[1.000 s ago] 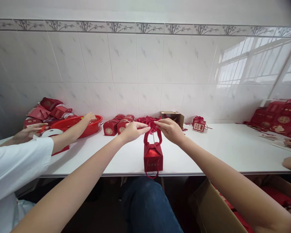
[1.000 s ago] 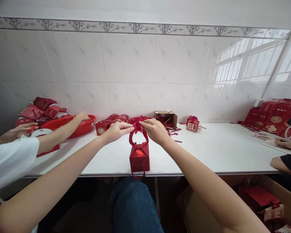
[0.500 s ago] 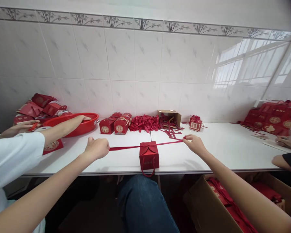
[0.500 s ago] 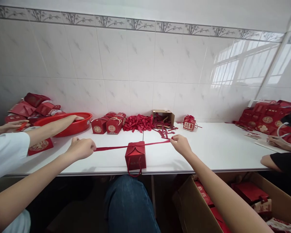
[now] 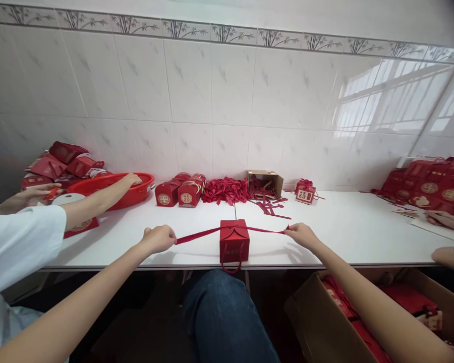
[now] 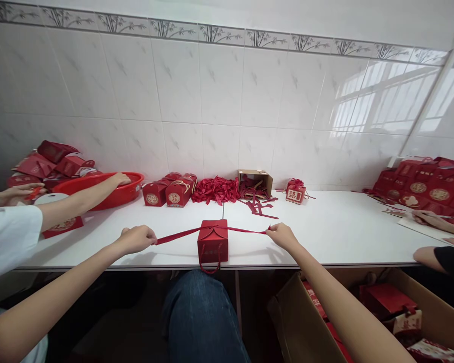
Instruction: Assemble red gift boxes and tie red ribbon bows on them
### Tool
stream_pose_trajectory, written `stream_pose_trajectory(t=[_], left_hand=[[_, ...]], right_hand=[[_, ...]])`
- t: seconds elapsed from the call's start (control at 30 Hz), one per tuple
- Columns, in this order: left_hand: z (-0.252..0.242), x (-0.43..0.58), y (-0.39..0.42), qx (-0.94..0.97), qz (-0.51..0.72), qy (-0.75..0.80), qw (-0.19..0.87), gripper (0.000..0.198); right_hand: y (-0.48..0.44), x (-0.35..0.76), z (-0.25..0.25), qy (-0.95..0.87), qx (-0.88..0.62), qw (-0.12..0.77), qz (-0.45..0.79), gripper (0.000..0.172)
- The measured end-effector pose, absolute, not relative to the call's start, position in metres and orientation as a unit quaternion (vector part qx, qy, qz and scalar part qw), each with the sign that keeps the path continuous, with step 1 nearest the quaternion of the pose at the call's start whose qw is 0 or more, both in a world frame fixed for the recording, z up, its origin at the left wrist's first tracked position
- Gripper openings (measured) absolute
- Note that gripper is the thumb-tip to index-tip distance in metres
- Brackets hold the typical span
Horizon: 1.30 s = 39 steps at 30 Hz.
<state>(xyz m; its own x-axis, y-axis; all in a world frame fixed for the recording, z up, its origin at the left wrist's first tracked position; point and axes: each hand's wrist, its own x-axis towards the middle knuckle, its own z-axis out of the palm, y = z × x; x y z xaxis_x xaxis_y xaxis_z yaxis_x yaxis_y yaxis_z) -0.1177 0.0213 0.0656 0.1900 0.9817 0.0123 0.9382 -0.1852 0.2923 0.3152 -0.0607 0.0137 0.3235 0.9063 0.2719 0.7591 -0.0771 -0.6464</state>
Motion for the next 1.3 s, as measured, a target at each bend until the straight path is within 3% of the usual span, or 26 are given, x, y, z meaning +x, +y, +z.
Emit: stream_pose_trajectory(t=[0.13,0.27,0.6,0.77,1.0,1.17,1.3], left_hand=[[0.066,-0.098,0.017,0.763,0.18,0.61,0.116,0.01],[0.066,-0.054,0.013,0.784,0.278,0.53,0.163,0.027],[0.048,0.009,0.017,0.745,0.392,0.429,0.328,0.036],[0.049,0.01,0.009,0.725,0.411,0.424,0.355,0.035],[0.047,0.009,0.006,0.712,0.407,0.434,0.374,0.034],[0.039,0.008,0.009,0.692,0.399,0.46,0.387,0.039],[0.036,0.009,0.008,0.679,0.396,0.473,0.398,0.043]], right_hand=[[-0.052,0.299,0.022,-0.576,-0.698,0.42,0.066,0.035],[-0.042,0.256,0.041,-0.65,-0.612,0.438,0.106,0.037],[-0.025,0.201,0.058,-0.803,-0.475,0.307,0.186,0.059],[-0.017,0.203,0.055,-0.815,-0.468,0.291,0.18,0.053],[-0.02,0.203,0.049,-0.785,-0.476,0.334,0.213,0.066],[-0.026,0.207,0.039,-0.711,-0.526,0.385,0.263,0.049],[-0.031,0.213,0.029,-0.658,-0.569,0.385,0.308,0.052]])
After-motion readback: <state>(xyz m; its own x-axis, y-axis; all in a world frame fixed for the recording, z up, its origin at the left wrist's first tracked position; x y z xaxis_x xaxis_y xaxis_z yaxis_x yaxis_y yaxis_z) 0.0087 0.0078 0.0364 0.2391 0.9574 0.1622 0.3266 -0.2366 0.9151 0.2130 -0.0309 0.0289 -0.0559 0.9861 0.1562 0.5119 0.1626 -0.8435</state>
